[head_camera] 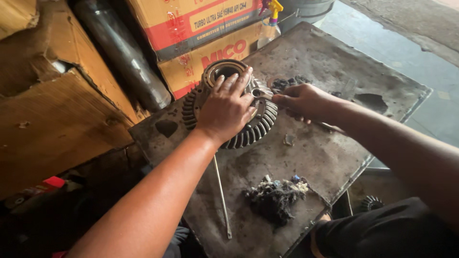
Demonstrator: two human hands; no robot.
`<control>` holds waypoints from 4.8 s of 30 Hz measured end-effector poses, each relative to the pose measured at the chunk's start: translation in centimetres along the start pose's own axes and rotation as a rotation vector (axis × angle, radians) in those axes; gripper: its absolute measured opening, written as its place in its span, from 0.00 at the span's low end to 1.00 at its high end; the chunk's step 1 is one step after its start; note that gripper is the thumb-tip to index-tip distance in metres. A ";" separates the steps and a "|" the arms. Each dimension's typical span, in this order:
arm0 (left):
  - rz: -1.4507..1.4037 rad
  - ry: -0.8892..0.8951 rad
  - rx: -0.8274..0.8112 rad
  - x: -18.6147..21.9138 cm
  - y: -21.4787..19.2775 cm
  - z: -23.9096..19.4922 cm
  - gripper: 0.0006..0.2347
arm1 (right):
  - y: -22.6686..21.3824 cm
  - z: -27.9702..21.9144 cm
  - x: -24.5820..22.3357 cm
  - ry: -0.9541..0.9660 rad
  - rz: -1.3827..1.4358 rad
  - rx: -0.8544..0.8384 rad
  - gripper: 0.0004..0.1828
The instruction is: The person works on a large circular gear assembly by inserting small metal components into its core, using pliers to position items, and probing the interior with a long screwdriver.
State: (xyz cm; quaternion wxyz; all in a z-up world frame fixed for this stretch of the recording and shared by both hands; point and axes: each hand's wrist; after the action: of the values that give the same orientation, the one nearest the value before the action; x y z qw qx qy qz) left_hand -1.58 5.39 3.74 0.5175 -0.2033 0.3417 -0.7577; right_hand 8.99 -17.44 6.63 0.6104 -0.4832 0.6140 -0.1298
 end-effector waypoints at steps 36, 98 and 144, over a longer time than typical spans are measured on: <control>0.094 0.230 0.175 -1.6 0.8 -2.2 0.19 | 0.7 -1.3 0.4 -0.612 -0.667 0.446 0.23; 0.042 0.070 0.071 0.0 -0.9 -3.6 0.14 | 1.6 -2.6 -1.2 -0.530 -0.320 0.280 0.27; 0.044 -0.135 -0.020 2.4 -2.3 -1.7 0.16 | 3.8 -2.6 -2.4 -0.487 -0.228 0.400 0.23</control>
State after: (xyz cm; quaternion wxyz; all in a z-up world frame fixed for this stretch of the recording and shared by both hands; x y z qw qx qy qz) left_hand -5.09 4.27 4.18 0.5540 -0.2516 0.3180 -0.7271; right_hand 4.54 -14.92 5.87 0.8034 -0.4364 0.3547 -0.1959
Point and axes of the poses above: each hand's wrist, its own z-axis towards the middle knuckle, its own y-axis out of the palm, x = y × z, and after that the axes turned 7 degrees about x, right-handed
